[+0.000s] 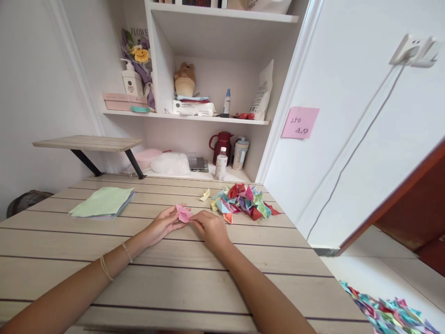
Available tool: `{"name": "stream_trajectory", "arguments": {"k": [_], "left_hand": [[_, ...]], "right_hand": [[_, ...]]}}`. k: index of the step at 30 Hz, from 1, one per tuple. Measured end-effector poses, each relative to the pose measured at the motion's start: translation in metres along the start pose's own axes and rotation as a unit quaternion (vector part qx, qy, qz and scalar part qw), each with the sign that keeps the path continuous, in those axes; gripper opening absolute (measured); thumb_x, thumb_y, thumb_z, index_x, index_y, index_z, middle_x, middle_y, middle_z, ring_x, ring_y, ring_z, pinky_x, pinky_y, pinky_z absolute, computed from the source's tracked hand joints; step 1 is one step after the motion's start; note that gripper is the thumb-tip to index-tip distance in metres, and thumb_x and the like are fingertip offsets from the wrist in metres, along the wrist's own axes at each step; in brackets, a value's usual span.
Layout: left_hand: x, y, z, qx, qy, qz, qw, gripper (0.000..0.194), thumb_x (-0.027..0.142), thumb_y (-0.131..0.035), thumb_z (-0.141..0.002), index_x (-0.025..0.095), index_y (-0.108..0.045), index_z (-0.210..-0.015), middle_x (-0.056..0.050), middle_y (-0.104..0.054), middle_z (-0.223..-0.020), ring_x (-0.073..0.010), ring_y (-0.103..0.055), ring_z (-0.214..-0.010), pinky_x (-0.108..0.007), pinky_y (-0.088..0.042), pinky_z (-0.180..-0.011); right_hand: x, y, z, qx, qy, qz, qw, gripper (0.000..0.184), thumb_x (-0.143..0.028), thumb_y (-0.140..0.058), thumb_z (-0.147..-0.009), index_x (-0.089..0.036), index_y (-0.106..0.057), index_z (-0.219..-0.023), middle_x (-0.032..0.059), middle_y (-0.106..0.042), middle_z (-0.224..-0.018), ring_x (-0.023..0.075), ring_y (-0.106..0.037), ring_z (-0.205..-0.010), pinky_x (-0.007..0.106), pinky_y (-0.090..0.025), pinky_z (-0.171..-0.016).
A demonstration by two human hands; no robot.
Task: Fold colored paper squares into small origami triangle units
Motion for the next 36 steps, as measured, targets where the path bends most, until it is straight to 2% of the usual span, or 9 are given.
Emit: {"name": "stream_trajectory", "arguments": {"k": [6,9,13,16,18,22,30,33,36], "left_hand": [[-0.006,0.005,-0.003,0.015,-0.017,-0.095,0.995,0.047,0.028,-0.055,-0.077,0.018,-0.043,-0.121,-0.014,-0.051,-0.121,-0.0234,-0.05,-0.109,-0.041,-0.038,-0.093],[0.012,0.013,-0.003,0.093,-0.104,-0.277,0.951,0.049,0.032,-0.053,-0.076,0.019,-0.042,-0.122,-0.014,-0.048,-0.124,-0.0241,-0.05,-0.108,-0.041,-0.039,-0.091],[0.055,0.033,0.007,0.195,-0.228,-0.64,0.707,0.04,0.032,-0.047,-0.078,0.018,-0.05,-0.115,-0.011,-0.048,-0.123,-0.0261,-0.037,-0.119,-0.041,-0.024,-0.101],[0.078,0.055,0.013,0.295,-0.147,-0.773,0.542,0.046,0.031,-0.047,-0.075,0.01,-0.048,-0.116,-0.019,-0.047,-0.12,-0.0316,-0.035,-0.118,-0.044,-0.027,-0.095],[0.085,0.071,0.016,0.358,-0.022,-0.795,0.489,0.047,0.032,-0.049,-0.072,0.006,-0.051,-0.111,-0.024,-0.05,-0.114,-0.0386,-0.037,-0.114,-0.049,-0.034,-0.085],[0.088,0.095,0.019,0.364,0.153,-0.772,0.498,0.029,0.016,-0.044,-0.072,0.006,-0.061,-0.093,-0.024,-0.059,-0.097,-0.0358,-0.055,-0.091,-0.04,-0.042,-0.065],[0.099,0.097,0.027,0.4,0.06,-0.785,0.469,0.03,0.007,-0.038,-0.073,0.008,-0.061,-0.093,-0.022,-0.062,-0.085,-0.0337,-0.059,-0.082,-0.038,-0.043,-0.061],[0.099,0.082,0.024,0.42,-0.117,-0.719,0.541,0.032,0.019,-0.039,-0.079,0.012,-0.057,-0.105,-0.017,-0.063,-0.093,-0.0301,-0.058,-0.088,-0.039,-0.043,-0.072],[0.09,0.057,0.014,0.361,-0.3,-0.505,0.724,0.039,0.032,-0.051,-0.075,0.015,-0.054,-0.11,-0.011,-0.063,-0.098,-0.0221,-0.058,-0.09,-0.033,-0.043,-0.08]], "right_hand": [[0.002,0.0,0.001,-0.012,0.019,0.043,0.999,0.019,-0.025,-0.047,-0.084,-0.025,-0.065,-0.091,0.0025,-0.067,-0.087,0.014,-0.06,-0.077,0.023,-0.042,-0.066],[0.01,0.003,0.001,0.011,-0.024,0.1,0.995,0.02,-0.025,-0.047,-0.084,-0.025,-0.065,-0.09,0.0023,-0.067,-0.086,0.0142,-0.06,-0.076,0.022,-0.04,-0.061],[0.028,0.008,0.001,0.067,-0.141,0.197,0.968,0.021,-0.027,-0.046,-0.083,-0.026,-0.064,-0.091,0.0024,-0.066,-0.089,0.016,-0.059,-0.072,0.023,-0.035,-0.055],[0.038,0.008,0.0,0.049,-0.193,0.231,0.952,0.026,-0.028,-0.046,-0.082,-0.026,-0.06,-0.104,0.0044,-0.066,-0.088,0.0175,-0.059,-0.07,0.024,-0.034,-0.053],[0.042,0.008,-0.001,0.046,-0.21,0.233,0.948,0.035,-0.027,-0.045,-0.082,-0.025,-0.051,-0.116,0.0051,-0.066,-0.087,0.0179,-0.058,-0.068,0.024,-0.034,-0.051],[0.041,0.012,0.0,0.122,-0.222,0.182,0.95,0.045,-0.024,-0.042,-0.08,-0.023,-0.04,-0.126,0.0035,-0.064,-0.093,0.0158,-0.056,-0.064,0.024,-0.036,-0.052],[0.036,0.016,0.001,0.233,-0.232,0.044,0.944,0.045,-0.029,-0.044,-0.076,-0.016,-0.044,-0.119,0.0032,-0.063,-0.084,0.0115,-0.049,-0.052,0.025,-0.039,-0.052],[0.027,0.009,0.0,0.197,-0.199,-0.016,0.96,0.04,-0.029,-0.046,-0.076,-0.017,-0.049,-0.114,0.0025,-0.062,-0.082,0.0107,-0.049,-0.052,0.025,-0.041,-0.054],[0.017,-0.002,0.0,0.099,-0.176,-0.111,0.973,0.033,-0.032,-0.048,-0.077,-0.019,-0.055,-0.106,0.0035,-0.063,-0.083,0.0119,-0.052,-0.059,0.024,-0.042,-0.054]]}}
Point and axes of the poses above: each hand's wrist, its own z-axis away from the middle knuckle, its own y-axis out of the back of the hand, x = y × z, the point moved 1 cm from there along -z, towards the middle knuckle
